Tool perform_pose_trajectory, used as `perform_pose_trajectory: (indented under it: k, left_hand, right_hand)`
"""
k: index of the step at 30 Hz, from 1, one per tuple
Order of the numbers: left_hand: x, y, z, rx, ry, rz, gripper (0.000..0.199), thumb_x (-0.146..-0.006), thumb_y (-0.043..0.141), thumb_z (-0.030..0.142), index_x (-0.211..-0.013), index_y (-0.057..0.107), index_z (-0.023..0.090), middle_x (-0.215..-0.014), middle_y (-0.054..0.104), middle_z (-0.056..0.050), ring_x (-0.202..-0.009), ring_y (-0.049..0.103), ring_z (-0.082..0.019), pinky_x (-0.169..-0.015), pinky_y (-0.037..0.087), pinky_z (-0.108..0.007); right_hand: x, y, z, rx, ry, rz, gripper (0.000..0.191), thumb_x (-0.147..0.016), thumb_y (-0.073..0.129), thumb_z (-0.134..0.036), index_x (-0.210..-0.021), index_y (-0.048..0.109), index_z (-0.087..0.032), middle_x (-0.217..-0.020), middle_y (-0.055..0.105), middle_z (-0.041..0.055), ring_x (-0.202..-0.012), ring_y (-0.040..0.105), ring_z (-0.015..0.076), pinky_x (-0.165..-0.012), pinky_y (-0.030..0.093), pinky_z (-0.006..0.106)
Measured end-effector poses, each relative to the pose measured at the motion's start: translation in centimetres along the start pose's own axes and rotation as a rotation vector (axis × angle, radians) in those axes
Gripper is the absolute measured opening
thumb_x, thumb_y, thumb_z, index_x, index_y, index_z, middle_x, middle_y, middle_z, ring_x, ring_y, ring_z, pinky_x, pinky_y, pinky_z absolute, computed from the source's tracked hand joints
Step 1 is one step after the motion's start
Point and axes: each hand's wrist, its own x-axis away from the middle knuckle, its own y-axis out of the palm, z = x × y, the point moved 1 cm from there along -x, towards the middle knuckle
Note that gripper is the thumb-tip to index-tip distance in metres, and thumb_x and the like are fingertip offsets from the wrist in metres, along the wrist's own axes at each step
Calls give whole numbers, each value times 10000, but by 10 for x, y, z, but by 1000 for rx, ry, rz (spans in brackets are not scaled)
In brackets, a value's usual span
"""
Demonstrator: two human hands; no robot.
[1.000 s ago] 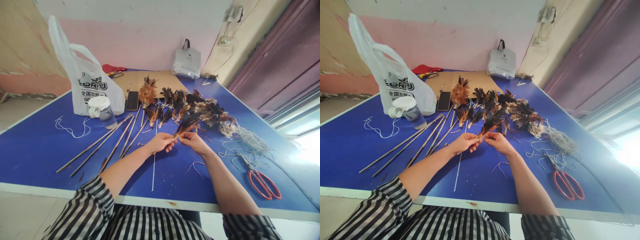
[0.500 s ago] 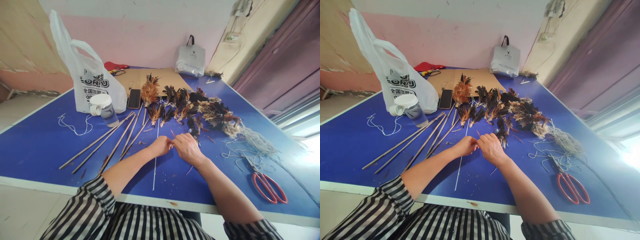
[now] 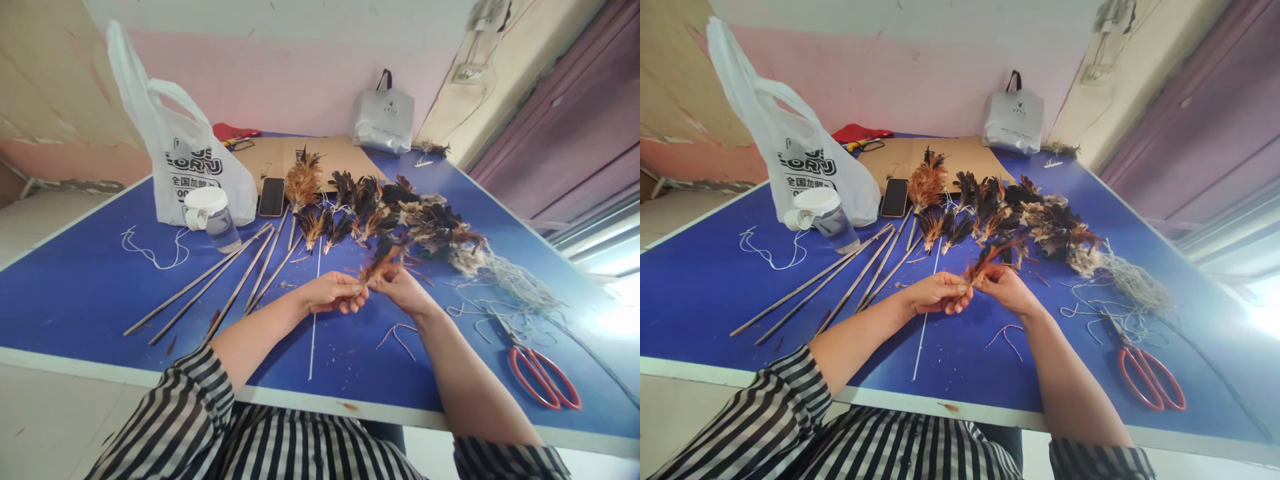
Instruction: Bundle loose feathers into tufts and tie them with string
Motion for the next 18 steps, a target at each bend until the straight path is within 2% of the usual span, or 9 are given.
perform_pose_trajectory:
  k: [3, 7, 12, 18]
  left_hand:
    - [-6, -2, -5, 243, -30, 97, 153, -746, 649, 222, -809, 643, 82, -747, 586, -56, -588, 539, -61, -434, 337, -135]
    - [-9, -5, -6, 459, -83, 55, 92, -786, 567, 107, -818, 637, 57, -673, 492, -32, -563, 479, -48, -430, 320, -117]
    - [-10, -9, -8, 525, -100, 65, 128, -811, 507, 67, -826, 628, 32, -616, 407, -3, -514, 410, -34, -414, 293, -106]
    - [-9, -15, -8, 511, -112, 108, 123, -796, 552, 102, -889, 627, 74, -643, 496, -18, -566, 504, -64, -488, 368, -155]
  right_hand:
    - [-5, 7, 6, -24, 54, 140, 259, -723, 623, -405, -689, 597, -150, -597, 562, -16, -547, 461, 93, -565, 371, 234]
    - [-6, 11, 2, 103, 55, 262, 216, -726, 607, -359, -692, 618, -146, -644, 601, -7, -589, 499, 103, -611, 388, 239]
    - [-5, 12, -4, 313, 61, 314, 167, -714, 575, -299, -708, 647, -148, -691, 653, 21, -635, 553, 140, -639, 418, 264]
    - [-3, 11, -4, 397, 57, 363, 166, -719, 570, -299, -729, 657, -158, -699, 668, 28, -613, 563, 145, -602, 433, 265]
